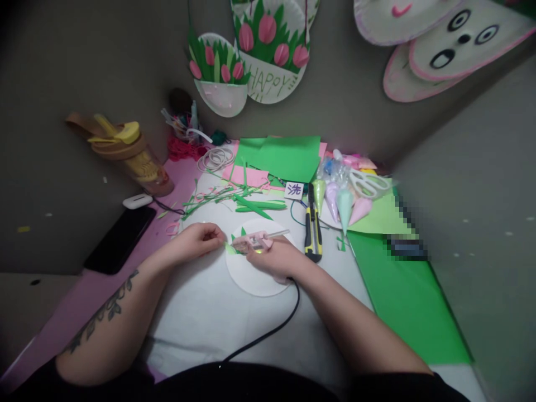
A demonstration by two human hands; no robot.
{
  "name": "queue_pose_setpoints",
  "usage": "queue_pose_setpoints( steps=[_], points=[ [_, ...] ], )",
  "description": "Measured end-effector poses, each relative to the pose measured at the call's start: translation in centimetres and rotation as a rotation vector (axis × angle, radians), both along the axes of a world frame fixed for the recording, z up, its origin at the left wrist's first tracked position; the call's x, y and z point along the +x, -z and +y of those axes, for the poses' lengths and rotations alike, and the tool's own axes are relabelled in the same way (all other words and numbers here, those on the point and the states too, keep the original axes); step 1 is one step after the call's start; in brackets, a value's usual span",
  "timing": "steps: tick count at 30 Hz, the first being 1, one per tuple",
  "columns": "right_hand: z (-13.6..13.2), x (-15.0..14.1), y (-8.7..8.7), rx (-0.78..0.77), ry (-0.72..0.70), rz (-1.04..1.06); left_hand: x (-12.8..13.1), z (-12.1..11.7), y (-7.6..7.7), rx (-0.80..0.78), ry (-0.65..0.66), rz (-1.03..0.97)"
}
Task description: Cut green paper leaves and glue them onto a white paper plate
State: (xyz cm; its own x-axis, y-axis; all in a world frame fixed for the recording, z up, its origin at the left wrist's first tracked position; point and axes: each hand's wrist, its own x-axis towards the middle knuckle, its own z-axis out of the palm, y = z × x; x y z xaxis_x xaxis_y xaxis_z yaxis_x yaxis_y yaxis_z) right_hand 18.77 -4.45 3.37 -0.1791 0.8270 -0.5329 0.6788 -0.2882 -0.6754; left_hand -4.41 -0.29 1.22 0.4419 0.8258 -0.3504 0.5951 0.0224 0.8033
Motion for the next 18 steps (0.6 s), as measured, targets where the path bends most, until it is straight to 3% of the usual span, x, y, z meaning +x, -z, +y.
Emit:
queue_pose_setpoints(
  steps=[11,18],
  points=[
    [0.16,-0.11,-0.36,0.007,0.024,-0.003,0.38,0.03,0.24,0.050,-0.030,-0.012],
    [0.41,0.19,0.42,0.023,0.054,0.197,0.37,0.09,0.40,0.074,-0.016,-0.010]
  ],
)
